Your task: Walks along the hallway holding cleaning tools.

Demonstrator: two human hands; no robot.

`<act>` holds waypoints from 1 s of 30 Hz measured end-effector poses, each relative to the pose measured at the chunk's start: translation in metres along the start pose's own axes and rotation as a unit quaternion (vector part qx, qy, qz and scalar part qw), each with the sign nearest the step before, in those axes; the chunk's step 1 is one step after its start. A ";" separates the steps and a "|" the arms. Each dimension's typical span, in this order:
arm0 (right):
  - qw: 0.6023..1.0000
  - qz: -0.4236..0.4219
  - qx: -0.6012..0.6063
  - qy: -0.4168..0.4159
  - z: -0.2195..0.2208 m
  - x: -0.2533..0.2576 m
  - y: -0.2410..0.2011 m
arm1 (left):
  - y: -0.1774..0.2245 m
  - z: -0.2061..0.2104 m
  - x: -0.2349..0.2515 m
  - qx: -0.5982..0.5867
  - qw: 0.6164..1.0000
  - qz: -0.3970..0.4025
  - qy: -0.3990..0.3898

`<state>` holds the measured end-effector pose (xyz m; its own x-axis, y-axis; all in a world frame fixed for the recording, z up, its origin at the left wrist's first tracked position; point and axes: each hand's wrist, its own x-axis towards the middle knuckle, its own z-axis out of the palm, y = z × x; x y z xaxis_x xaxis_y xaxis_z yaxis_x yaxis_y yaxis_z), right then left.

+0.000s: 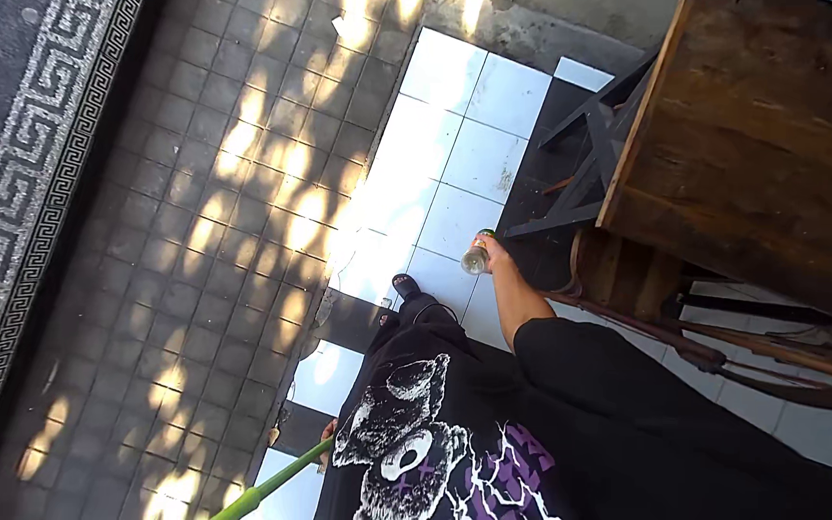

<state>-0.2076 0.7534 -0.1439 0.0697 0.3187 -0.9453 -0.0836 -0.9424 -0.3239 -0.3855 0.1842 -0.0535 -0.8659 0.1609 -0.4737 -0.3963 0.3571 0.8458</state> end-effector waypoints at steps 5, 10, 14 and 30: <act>0.997 -0.058 -0.043 0.012 -0.010 -0.035 -0.009 | 0.037 0.007 0.000 0.117 0.974 -0.190 0.037; 0.984 -0.152 -0.085 0.034 -0.017 -0.061 -0.030 | -0.057 -0.043 0.020 0.094 0.989 -0.118 0.004; 0.970 -0.151 -0.192 0.020 -0.022 -0.078 -0.014 | -0.063 -0.050 0.001 0.069 0.988 -0.130 0.033; 0.831 -0.033 -0.519 -0.197 -0.023 -0.064 0.230 | -0.180 -0.113 -0.324 -0.101 0.943 -0.078 0.308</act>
<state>-0.2080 0.5141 -0.1572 -0.3087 0.1894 -0.9321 0.8244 -0.4354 -0.3615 -0.0681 -0.0358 -0.0248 -0.7809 -0.4660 -0.4160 -0.5291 0.1396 0.8370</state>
